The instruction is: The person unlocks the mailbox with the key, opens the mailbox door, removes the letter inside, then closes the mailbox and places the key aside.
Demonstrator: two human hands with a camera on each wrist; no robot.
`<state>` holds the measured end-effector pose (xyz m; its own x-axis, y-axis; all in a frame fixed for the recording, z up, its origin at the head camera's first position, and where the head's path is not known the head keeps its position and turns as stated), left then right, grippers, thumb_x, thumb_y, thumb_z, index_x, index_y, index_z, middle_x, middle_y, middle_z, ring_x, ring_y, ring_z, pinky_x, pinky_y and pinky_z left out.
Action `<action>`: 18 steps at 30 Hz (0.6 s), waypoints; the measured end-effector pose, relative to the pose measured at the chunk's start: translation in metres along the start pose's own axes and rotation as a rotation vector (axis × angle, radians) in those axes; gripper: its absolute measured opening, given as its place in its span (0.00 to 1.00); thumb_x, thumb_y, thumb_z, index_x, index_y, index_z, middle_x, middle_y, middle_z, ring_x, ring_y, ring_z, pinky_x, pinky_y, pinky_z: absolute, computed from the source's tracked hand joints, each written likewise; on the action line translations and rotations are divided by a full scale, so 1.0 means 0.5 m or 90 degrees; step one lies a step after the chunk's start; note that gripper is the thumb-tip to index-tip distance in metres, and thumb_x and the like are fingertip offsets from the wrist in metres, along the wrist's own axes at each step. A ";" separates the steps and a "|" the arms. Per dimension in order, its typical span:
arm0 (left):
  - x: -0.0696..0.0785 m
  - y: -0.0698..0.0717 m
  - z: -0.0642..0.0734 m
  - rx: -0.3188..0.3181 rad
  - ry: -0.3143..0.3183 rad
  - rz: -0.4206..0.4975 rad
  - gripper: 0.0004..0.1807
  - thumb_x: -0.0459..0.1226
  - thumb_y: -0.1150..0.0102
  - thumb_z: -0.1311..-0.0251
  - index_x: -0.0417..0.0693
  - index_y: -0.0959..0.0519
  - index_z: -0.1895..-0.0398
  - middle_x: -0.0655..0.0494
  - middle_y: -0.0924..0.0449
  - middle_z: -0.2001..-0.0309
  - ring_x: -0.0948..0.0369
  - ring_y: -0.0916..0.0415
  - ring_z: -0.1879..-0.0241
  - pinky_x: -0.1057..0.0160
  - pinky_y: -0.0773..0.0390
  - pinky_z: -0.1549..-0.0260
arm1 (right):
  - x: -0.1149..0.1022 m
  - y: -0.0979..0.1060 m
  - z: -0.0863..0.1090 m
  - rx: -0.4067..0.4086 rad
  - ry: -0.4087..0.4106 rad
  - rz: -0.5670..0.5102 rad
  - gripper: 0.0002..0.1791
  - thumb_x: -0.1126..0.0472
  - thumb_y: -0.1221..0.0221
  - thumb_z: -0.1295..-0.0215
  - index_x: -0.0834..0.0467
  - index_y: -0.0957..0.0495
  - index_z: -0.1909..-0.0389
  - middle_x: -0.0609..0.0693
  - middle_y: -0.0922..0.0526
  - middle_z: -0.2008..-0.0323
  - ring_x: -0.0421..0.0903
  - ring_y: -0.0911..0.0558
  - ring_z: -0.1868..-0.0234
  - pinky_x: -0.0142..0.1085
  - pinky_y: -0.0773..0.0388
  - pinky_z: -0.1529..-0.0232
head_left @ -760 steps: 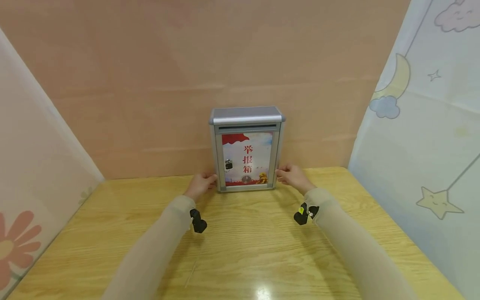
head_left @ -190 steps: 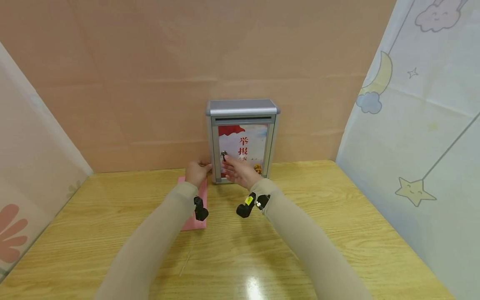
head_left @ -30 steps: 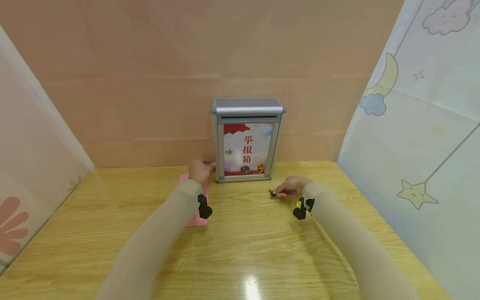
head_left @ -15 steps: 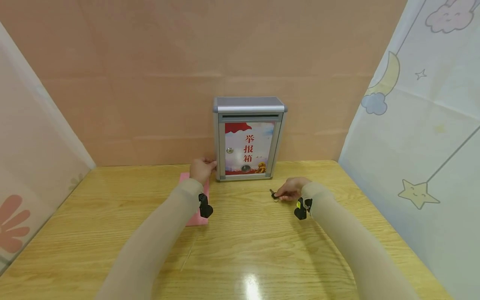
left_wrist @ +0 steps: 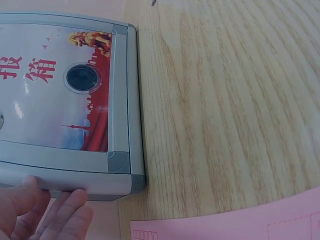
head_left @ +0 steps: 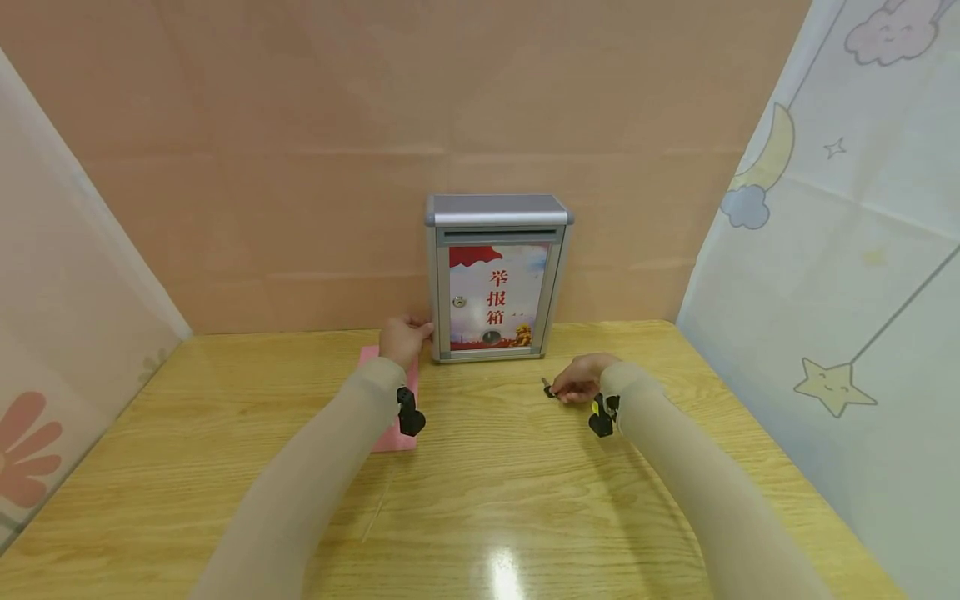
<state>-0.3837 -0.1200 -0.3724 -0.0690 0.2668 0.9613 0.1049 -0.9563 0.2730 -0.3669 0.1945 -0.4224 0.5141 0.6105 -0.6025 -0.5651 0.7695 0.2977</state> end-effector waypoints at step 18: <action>0.000 0.055 0.006 -0.077 -0.096 -0.208 0.17 0.40 0.46 0.31 0.36 0.21 0.48 0.40 0.20 0.48 0.49 0.24 0.51 0.53 0.23 0.53 | -0.035 0.014 0.078 0.084 0.174 0.141 0.17 0.56 0.48 0.28 0.65 0.22 0.69 0.47 0.20 0.80 0.34 0.27 0.82 0.25 0.26 0.77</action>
<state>-0.3781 -0.1459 -0.3649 0.0679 0.5666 0.8212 -0.0165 -0.8224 0.5687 -0.3548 0.1963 -0.3809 0.1871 0.7057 -0.6834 -0.5461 0.6530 0.5248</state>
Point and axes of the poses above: each hand's wrist, its own z-axis away from the middle knuckle, its own y-axis out of the back of the hand, x = y × z, the point moved 5 cm from there along -z, towards the middle knuckle
